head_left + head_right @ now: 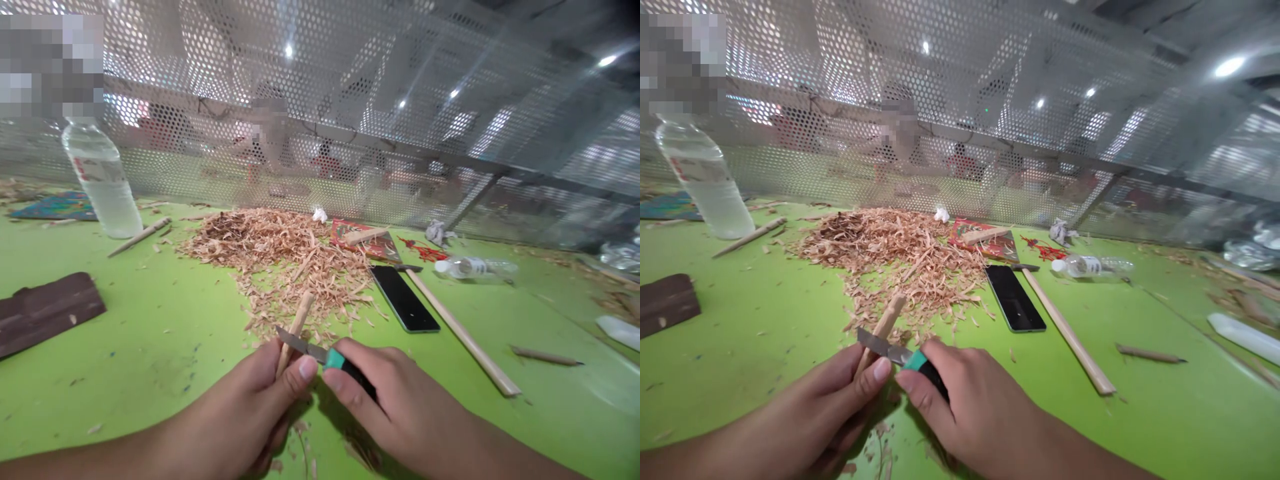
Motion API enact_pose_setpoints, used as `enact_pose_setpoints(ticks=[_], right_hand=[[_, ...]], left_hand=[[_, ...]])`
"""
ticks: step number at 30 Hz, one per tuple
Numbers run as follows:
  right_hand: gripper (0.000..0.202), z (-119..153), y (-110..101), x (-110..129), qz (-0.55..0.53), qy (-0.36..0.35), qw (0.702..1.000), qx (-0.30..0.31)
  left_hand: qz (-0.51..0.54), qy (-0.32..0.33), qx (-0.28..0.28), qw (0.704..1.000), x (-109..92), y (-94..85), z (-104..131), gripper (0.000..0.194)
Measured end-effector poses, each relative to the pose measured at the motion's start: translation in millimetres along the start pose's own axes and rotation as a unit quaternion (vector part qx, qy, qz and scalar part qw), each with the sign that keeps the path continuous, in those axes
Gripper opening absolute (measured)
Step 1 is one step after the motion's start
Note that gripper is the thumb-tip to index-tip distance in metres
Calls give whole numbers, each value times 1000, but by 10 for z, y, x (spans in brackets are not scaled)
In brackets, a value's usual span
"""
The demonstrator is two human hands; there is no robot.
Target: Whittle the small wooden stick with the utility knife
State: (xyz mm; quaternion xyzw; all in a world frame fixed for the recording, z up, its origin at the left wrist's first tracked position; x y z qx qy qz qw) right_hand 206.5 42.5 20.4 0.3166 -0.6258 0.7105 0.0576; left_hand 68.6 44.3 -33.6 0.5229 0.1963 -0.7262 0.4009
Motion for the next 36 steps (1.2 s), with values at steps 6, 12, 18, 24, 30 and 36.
enact_pose_setpoints(ticks=[6, 12, 18, 24, 30, 36], right_hand=[[33, 26, 26, 0, 38, -11, 999, -23], [54, 43, 28, -5, -156, 66, 983, 75], [67, 81, 286, -83, -448, 157, 852, 223], [64, 141, 450, -127, -555, 241, 732, 313], [61, 97, 303, -151, -576, 229, 729, 290], [56, -57, -116, -194, -364, 94, 925, 57]], left_hand=[[-13, 10, 1, 1000, -34, 6, 2, 56], [-41, 76, 5, 996, -141, 23, 4, 58], [-45, 100, 41, 993, -118, 59, -18, 49], [-4, 160, 75, 984, -267, 116, -20, 49], [7, 76, 67, 995, -112, 63, -41, 48], [20, 23, 41, 999, -25, 28, -35, 56]])
Point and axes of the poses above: each hand's wrist, its own z-axis away from the middle knuckle, its own y-axis out of the palm, x = y × z, the point moved 8 cm from there along -z, towards the middle knuckle, and after that the axes turned 1 degree about -x, right-handed, at the moved point
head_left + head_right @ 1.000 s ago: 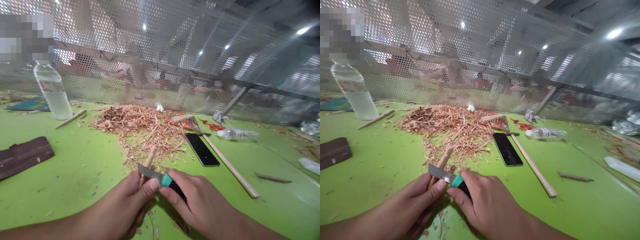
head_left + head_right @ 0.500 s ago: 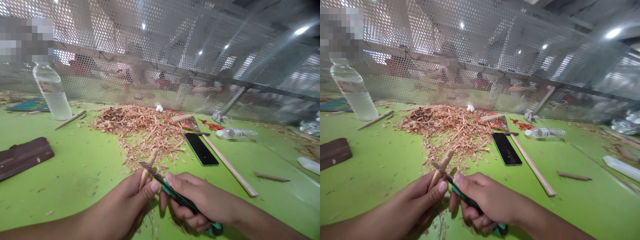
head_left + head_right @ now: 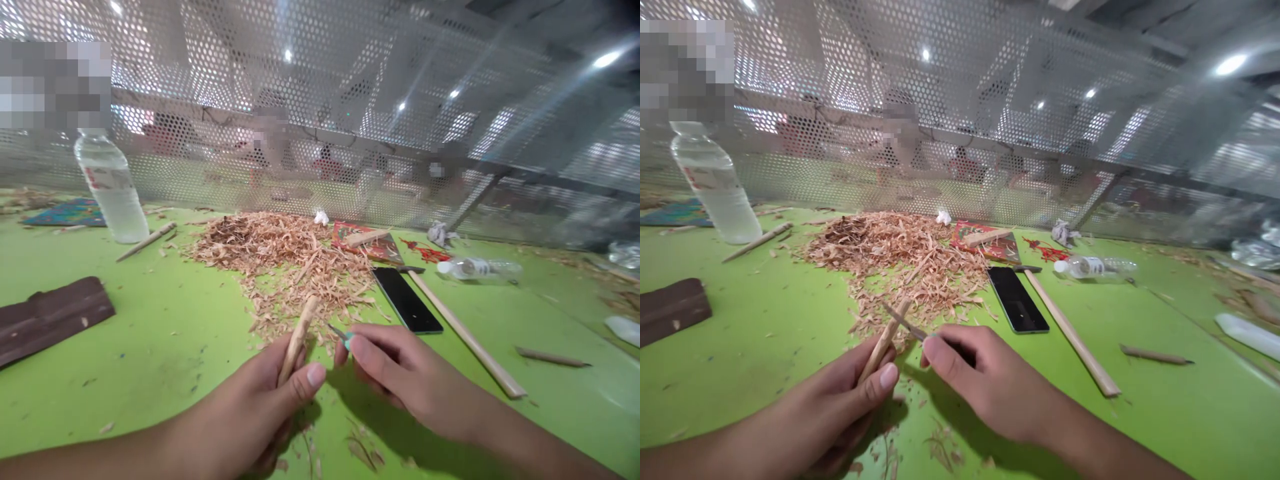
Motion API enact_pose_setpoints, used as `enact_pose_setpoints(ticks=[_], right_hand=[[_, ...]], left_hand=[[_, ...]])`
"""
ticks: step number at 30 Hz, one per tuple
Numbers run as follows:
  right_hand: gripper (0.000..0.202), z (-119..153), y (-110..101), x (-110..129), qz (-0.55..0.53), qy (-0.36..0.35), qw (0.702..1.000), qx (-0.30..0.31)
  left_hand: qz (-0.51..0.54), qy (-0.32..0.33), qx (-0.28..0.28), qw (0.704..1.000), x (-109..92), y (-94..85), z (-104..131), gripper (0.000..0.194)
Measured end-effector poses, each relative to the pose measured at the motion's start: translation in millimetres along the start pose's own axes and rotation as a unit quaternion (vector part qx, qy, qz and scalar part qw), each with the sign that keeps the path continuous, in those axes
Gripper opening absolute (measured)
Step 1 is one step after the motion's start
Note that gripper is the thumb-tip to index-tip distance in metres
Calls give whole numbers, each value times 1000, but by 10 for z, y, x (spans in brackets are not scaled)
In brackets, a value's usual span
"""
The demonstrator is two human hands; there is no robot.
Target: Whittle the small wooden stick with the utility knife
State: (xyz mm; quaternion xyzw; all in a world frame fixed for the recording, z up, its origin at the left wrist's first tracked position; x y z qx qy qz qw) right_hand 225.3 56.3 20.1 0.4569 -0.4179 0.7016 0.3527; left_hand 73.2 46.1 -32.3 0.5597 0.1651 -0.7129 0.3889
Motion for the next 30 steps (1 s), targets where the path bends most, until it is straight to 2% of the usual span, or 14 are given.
enact_pose_setpoints(ticks=[1, 3, 7, 10, 13, 16, 19, 21, 23, 25, 30], right_hand=[[56, -3, -23, 18, 6, -14, 1000, -17], [61, -19, 5, -26, -43, -2, 999, 1], [67, -8, 231, -215, -172, 93, 972, 126], [64, 34, 339, -280, -222, 140, 949, 173], [63, 65, 369, -273, -249, 169, 934, 191], [62, 66, 323, -242, -240, 179, 937, 180], [62, 25, 220, -173, -153, 124, 972, 130], [57, -9, 107, -71, 7, 36, 998, 59], [49, -8, 47, 43, 184, -44, 982, -7], [46, 1, 56, 80, 281, -77, 956, -29], [48, 3, 108, 34, 291, -81, 953, -8]], left_hand=[[3, -7, -5, 1000, 3, -4, 0, 58], [9, -18, -13, 1000, 1, -18, 4, 59], [-3, 15, 2, 1000, -94, -22, 16, 56], [25, 25, 7, 999, -118, -20, 10, 55], [81, -8, -39, 996, -38, -79, -10, 60], [91, -19, -70, 993, 3, -117, -23, 60], [44, -19, -55, 997, -22, -89, -29, 52], [12, -5, -44, 999, -75, -67, -23, 49], [-2, 15, -34, 999, -132, -45, -10, 49], [-4, 31, -23, 999, -167, -21, 3, 47], [-5, 58, -35, 998, -152, -43, 22, 44]])
Point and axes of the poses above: each hand's wrist, its own z-axis away from the middle knuckle, its own y-axis out of the palm, x = y × z, the point moved 8 cm from there along -z, towards the middle knuckle, and after that the axes turned 1 degree about -x, right-handed, at the moved point
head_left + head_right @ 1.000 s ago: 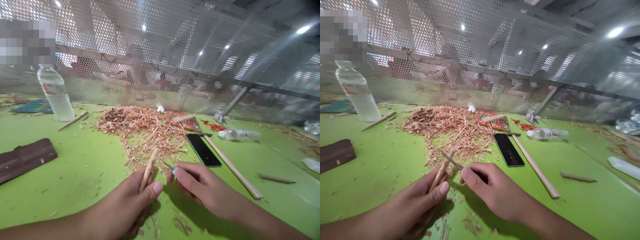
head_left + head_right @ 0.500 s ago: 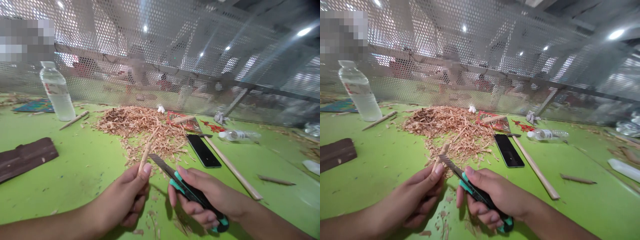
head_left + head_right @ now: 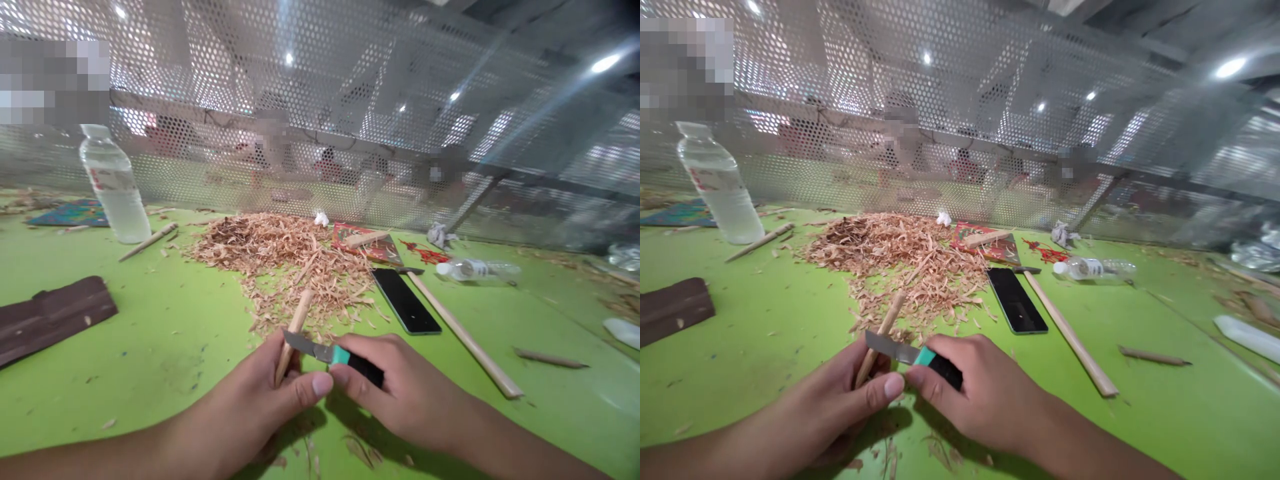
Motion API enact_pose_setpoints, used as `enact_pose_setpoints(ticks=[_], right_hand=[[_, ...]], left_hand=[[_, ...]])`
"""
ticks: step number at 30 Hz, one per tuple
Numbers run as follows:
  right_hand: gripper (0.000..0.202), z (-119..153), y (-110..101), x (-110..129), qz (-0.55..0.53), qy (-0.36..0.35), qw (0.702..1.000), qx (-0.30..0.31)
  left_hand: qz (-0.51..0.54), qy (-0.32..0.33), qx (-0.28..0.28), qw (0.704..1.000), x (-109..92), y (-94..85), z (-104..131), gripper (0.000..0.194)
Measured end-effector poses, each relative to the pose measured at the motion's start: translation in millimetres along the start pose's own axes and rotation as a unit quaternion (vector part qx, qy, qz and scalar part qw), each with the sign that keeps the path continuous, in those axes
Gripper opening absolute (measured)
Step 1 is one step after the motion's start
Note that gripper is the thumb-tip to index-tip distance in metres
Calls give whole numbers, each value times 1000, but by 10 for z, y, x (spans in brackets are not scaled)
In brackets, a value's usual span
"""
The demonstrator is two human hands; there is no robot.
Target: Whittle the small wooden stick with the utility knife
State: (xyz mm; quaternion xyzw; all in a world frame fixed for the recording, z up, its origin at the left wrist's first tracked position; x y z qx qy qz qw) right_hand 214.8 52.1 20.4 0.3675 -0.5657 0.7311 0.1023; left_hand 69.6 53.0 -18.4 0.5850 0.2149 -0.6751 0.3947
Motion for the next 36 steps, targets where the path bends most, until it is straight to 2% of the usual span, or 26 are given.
enact_pose_setpoints(ticks=[4, 13, 17, 20, 22, 26, 36], right_hand=[[49, -1, 16, 2, -8, 11, 1000, 7], [47, 17, 34, -13, -28, 36, 999, 30], [46, 28, 60, -18, -59, 46, 996, 42], [46, 37, 39, 2, -50, 42, 998, 25], [48, 48, 31, -5, -29, 48, 998, 20], [51, 52, 22, 8, 10, 38, 999, 8], [47, 92, 60, 94, 110, 21, 992, -64]], left_hand=[[8, -34, 10, 999, 98, 18, 17, 48], [-20, -47, 9, 999, 101, 50, 33, 56], [-88, 14, -64, 994, -1, -45, 46, 58], [-170, 24, -109, 979, -44, -84, 59, 57], [-195, 16, -110, 974, -45, -71, 50, 56], [-207, 17, -97, 973, -50, -34, 36, 50], [-202, 57, -118, 971, -29, -63, 40, 41]])
Point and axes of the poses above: each hand's wrist, its own z-axis away from the middle knuckle, its own y-axis out of the palm, x = y × z, the point moved 8 cm from there along -z, towards the middle knuckle, and after that the axes turned 1 degree about -x, right-handed, at the moved point
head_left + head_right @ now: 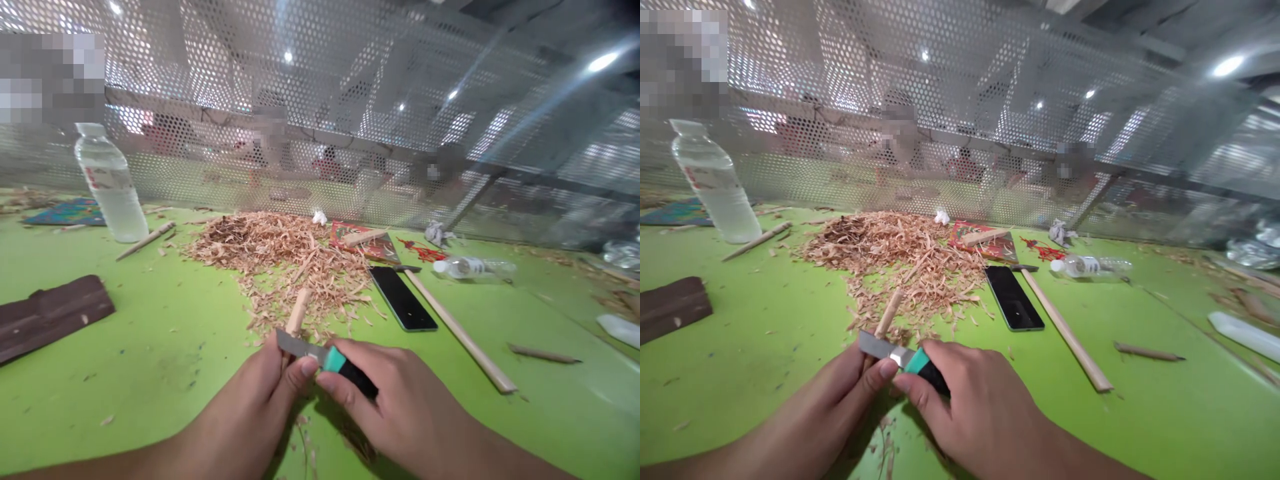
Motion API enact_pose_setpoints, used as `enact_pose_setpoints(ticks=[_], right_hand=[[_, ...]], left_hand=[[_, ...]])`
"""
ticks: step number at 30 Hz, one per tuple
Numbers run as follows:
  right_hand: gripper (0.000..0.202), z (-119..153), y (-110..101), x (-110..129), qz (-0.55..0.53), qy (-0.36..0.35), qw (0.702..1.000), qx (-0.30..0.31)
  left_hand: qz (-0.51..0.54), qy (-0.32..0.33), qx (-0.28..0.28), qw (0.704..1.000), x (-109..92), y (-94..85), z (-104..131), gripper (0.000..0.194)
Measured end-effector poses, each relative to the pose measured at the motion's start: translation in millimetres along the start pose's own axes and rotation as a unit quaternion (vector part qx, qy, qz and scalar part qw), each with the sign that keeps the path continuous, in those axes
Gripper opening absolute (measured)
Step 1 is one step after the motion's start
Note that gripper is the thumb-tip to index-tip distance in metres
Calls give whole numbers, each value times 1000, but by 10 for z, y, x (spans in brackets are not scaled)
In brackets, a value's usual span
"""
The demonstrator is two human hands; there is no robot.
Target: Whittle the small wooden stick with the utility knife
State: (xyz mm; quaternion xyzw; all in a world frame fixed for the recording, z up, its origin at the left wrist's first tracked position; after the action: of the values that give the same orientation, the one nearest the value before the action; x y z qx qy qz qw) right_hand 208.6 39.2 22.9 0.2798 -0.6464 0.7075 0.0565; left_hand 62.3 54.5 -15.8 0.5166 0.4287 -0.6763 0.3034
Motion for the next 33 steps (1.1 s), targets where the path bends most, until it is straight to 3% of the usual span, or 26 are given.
enact_pose_setpoints(ticks=[6, 10, 15, 23, 29, 33], right_hand=[[45, 6, 28, 22, 65, -43, 996, -53], [48, 13, 11, 59, 95, -70, 990, -84], [43, 35, -35, 118, 123, -100, 981, -114], [42, 44, -59, 63, 104, -108, 973, -175], [42, -56, -68, -85, -54, -2, 995, -85], [47, -94, -57, -66, -117, -15, 993, 12]], left_hand=[[30, -32, -12, 999, 55, -30, -14, 41], [74, -90, 31, 993, 158, 57, 2, 42], [84, -93, 68, 990, 203, 122, -11, 43], [107, -109, 69, 986, 147, 93, -37, 42], [132, -88, 89, 983, -3, 92, -34, 42], [126, -80, 104, 983, -21, 88, -10, 44]])
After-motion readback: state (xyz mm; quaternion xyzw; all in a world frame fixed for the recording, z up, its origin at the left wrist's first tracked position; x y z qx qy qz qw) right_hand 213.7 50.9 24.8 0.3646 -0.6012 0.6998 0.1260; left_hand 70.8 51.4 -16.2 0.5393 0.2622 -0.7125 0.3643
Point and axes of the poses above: each hand's wrist, its own z-axis away from the middle knuckle, its own y-axis out of the palm, x = y × z, the point moved 8 cm from there along -z, towards the middle knuckle, and after that the axes turned 1 degree about -x, right-handed, at the moved point
